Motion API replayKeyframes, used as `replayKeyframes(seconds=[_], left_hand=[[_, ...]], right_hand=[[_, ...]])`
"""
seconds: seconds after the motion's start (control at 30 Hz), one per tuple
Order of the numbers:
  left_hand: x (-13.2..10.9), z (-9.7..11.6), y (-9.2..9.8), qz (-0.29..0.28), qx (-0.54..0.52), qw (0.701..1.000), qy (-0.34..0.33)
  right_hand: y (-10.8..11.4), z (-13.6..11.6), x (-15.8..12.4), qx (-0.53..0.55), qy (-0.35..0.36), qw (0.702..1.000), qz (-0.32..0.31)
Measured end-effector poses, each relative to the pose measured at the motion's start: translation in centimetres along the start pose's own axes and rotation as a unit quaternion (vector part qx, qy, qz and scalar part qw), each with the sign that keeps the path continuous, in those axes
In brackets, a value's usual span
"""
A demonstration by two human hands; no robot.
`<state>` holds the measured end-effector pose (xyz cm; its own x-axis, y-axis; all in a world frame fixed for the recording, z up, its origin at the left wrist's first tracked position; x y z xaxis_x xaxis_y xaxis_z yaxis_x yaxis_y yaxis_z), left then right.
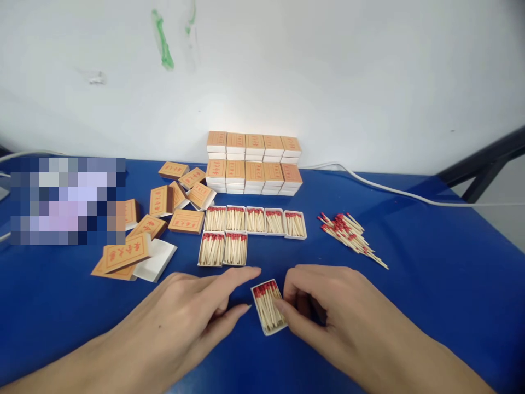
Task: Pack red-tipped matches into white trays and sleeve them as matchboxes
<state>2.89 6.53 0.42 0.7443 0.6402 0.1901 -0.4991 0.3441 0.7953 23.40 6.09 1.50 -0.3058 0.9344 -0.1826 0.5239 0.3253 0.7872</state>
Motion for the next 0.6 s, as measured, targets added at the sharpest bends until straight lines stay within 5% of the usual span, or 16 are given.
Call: replayKeyframes(seconds=[0.6], left_hand=[[1.1, 1.1, 1.1, 0.045, 0.018, 0.998, -0.029]], right_hand=[[0.0, 1.4, 1.4, 0.01, -0.083, 0.985, 0.152]])
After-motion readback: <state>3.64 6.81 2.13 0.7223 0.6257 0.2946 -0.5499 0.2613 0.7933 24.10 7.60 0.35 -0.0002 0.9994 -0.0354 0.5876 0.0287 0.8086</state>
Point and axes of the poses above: each hand's wrist, its own x-axis towards the middle knuckle, its own y-axis out of the back of the hand, z = x × y, the point moved 7 cm from there along x, towards the middle knuckle, and after that the axes turned 6 degrees about -y, right-handed, at the moved point
